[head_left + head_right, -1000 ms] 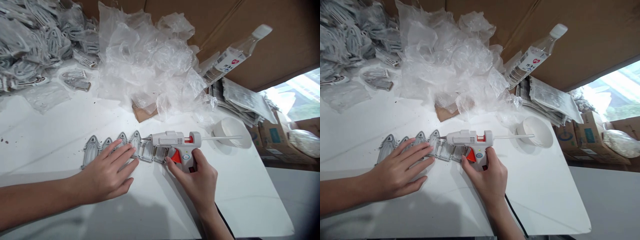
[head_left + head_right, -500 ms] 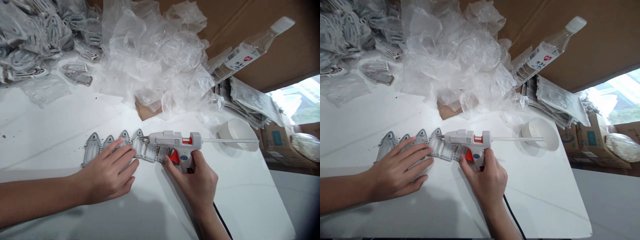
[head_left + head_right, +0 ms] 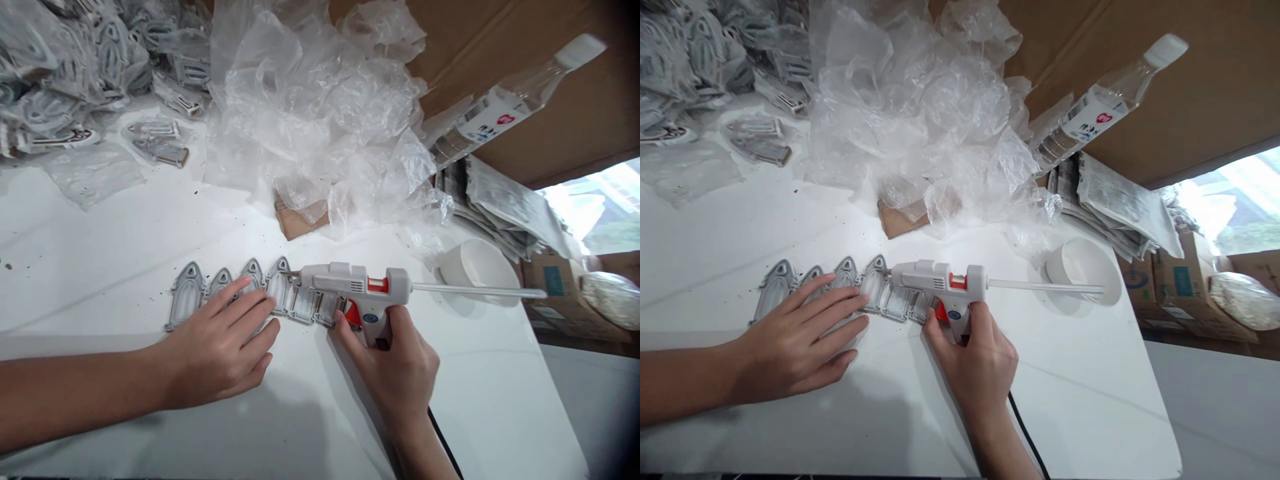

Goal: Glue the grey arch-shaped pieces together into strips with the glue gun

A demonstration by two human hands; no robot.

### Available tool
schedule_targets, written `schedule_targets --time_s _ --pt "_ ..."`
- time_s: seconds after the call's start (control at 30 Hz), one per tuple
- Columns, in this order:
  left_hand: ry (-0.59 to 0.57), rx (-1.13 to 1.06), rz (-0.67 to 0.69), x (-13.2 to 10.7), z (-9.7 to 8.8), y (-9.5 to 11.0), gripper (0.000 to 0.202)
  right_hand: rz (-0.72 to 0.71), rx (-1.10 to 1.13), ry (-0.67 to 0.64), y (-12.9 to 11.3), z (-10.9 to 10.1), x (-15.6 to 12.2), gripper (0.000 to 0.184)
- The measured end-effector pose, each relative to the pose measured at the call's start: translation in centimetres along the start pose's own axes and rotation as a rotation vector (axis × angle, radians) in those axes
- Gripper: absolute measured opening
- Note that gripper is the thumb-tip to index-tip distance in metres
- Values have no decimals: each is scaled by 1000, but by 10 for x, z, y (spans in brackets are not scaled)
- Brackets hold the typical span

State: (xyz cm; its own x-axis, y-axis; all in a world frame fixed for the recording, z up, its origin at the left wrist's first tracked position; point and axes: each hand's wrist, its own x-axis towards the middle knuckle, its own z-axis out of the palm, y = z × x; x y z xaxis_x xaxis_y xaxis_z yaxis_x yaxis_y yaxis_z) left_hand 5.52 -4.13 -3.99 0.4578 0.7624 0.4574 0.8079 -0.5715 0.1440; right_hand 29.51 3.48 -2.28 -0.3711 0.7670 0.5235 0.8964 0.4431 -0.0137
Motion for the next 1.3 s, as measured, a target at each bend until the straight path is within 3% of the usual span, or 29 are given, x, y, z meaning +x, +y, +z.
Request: schedule_targets --time_s 0.7,1.13,1.3 --pt "17 -9 8 0 1 -1 20 -34 -40 32 2 -2 2 30" --pt "49 29 4 1 0 -2 17 52 176 -18 9 -8 3 44" --pt "65 44 -1 2 -1 -3 17 55 206 -58 10 -9 1 39"
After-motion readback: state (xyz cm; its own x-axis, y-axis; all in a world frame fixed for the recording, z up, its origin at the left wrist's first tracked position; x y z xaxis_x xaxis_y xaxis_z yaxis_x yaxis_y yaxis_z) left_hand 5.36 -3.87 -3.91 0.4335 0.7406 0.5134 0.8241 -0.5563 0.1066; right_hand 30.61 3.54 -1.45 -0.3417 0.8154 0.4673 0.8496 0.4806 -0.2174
